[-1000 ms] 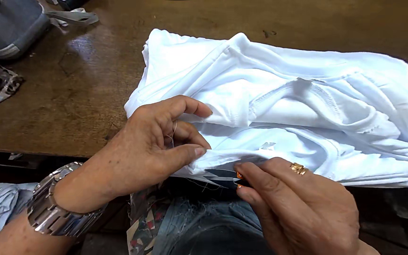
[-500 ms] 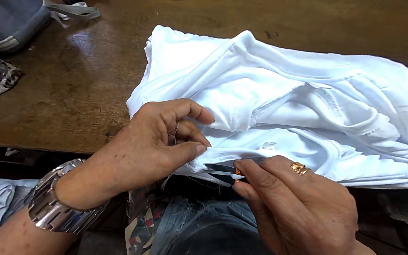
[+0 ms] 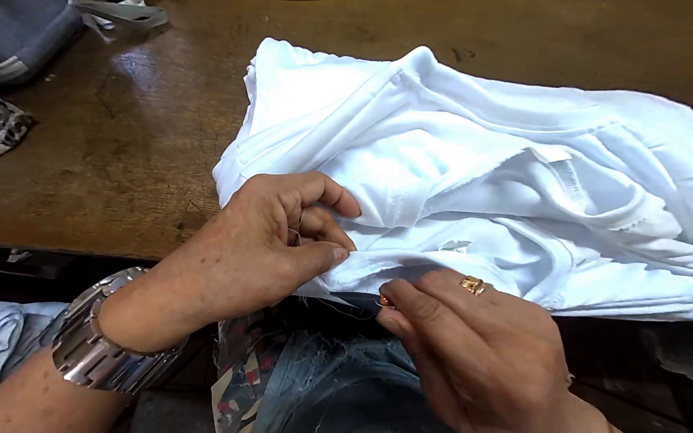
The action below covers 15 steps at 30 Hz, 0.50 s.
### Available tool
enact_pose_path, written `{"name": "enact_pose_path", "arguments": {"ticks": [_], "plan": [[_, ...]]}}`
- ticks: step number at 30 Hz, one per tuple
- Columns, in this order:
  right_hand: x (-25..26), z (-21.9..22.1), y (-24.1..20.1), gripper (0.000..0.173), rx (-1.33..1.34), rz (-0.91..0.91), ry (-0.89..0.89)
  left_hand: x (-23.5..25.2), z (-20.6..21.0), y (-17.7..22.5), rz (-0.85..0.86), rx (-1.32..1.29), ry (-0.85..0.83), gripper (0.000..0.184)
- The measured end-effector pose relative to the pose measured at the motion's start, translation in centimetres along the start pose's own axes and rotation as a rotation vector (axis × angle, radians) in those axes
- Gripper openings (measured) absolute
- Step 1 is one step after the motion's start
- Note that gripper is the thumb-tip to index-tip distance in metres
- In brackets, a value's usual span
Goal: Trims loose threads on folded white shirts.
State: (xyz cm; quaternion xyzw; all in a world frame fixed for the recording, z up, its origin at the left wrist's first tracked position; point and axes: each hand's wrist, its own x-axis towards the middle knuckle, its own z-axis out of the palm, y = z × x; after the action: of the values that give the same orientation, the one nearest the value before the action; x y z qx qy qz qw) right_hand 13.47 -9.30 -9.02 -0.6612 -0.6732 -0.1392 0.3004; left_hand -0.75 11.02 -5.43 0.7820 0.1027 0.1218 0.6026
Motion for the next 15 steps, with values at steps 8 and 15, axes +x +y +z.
{"name": "enact_pose_path", "arguments": {"ticks": [8, 15], "plan": [[0.7, -1.2, 0.1, 0.035, -0.073, 0.021, -0.034, -0.2, 0.0, 1.2, -0.092, -0.001, 0.015, 0.033], [1.1, -1.0, -0.9, 0.034, -0.156, 0.042, -0.034, -0.2, 0.1, 1.0, -0.089, 0.031, 0.046, 0.034]]}}
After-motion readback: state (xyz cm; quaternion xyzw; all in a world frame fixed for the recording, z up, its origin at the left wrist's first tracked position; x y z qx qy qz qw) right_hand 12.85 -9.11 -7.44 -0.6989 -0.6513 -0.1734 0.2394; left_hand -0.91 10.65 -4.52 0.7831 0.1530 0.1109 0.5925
